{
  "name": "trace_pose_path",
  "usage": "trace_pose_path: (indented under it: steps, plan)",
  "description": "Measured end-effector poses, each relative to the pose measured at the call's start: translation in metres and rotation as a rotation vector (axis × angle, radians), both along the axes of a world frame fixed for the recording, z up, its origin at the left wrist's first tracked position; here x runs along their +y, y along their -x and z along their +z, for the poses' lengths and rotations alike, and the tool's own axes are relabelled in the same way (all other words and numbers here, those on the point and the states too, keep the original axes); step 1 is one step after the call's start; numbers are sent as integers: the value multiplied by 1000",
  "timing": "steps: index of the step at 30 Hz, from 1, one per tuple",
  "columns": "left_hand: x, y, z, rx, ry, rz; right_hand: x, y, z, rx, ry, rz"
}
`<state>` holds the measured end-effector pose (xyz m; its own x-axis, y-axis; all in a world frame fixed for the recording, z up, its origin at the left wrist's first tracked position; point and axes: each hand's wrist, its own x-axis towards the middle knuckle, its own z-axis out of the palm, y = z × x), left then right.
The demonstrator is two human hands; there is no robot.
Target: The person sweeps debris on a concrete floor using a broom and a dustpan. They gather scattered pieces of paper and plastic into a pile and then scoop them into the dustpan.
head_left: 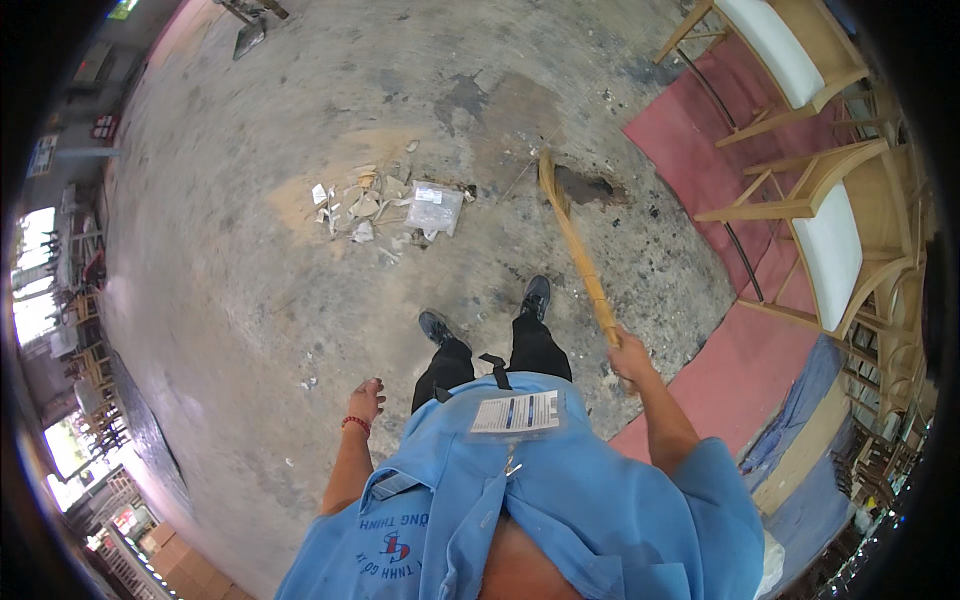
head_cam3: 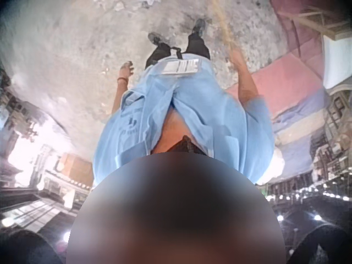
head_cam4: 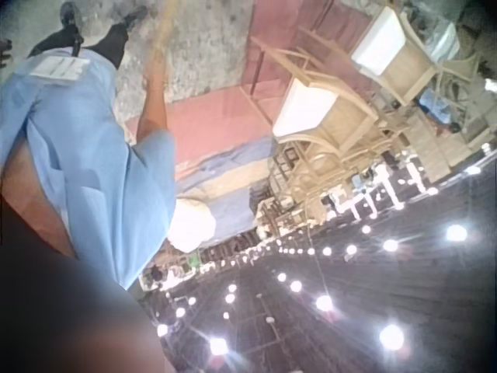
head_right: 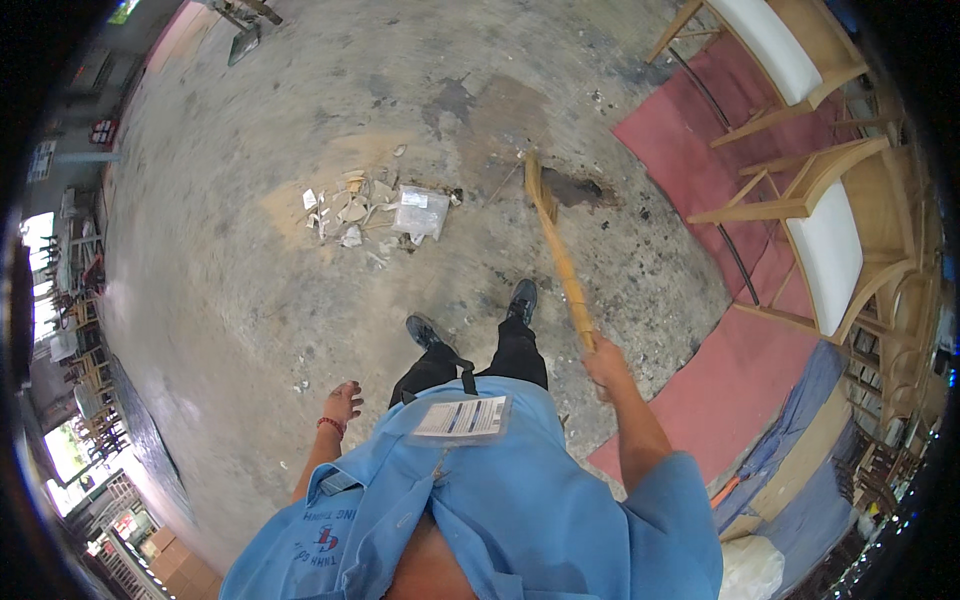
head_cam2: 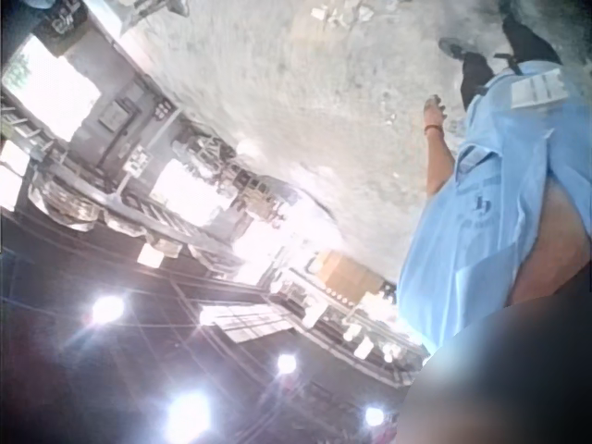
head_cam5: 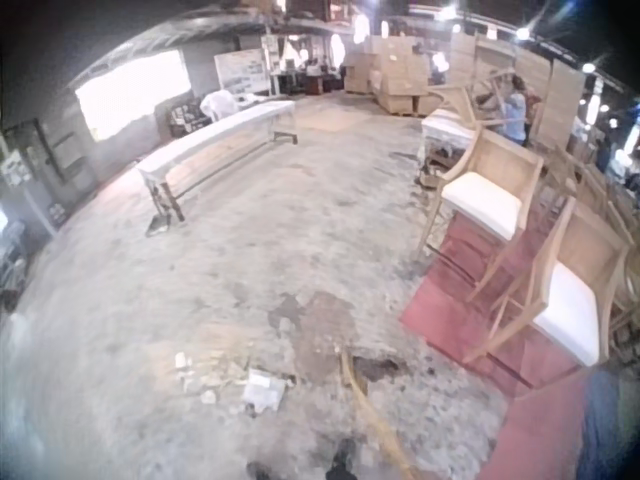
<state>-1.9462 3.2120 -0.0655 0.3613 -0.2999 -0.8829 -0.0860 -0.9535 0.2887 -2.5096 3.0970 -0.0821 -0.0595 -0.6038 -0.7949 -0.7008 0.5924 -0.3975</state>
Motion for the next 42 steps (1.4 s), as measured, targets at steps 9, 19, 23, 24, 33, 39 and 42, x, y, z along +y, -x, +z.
trace_pose_path:
  steps: [9, 19, 23, 24, 33, 39, 42]
  plan:
    - [66, -131, 9, -26, 78, 152, -17, -308, -93, -363, 58, -312]
    - [175, -208, 20, -100, -32, 357, -86, -481, -61, -746, -241, -408]
    - [180, -211, 3, -41, -19, 359, -83, -442, -28, -679, -144, -261]
    - [177, -211, -2, -34, -16, 356, -75, -422, -16, -657, -91, -223]
    - [134, -204, -29, 76, 107, 323, 3, -321, 78, -115, -29, 17]
    - [152, -210, -16, 19, 95, 341, 44, -387, 3, -396, -272, -388]
    - [160, -210, -8, -19, 51, 360, 44, -458, -37, -507, -324, -424]
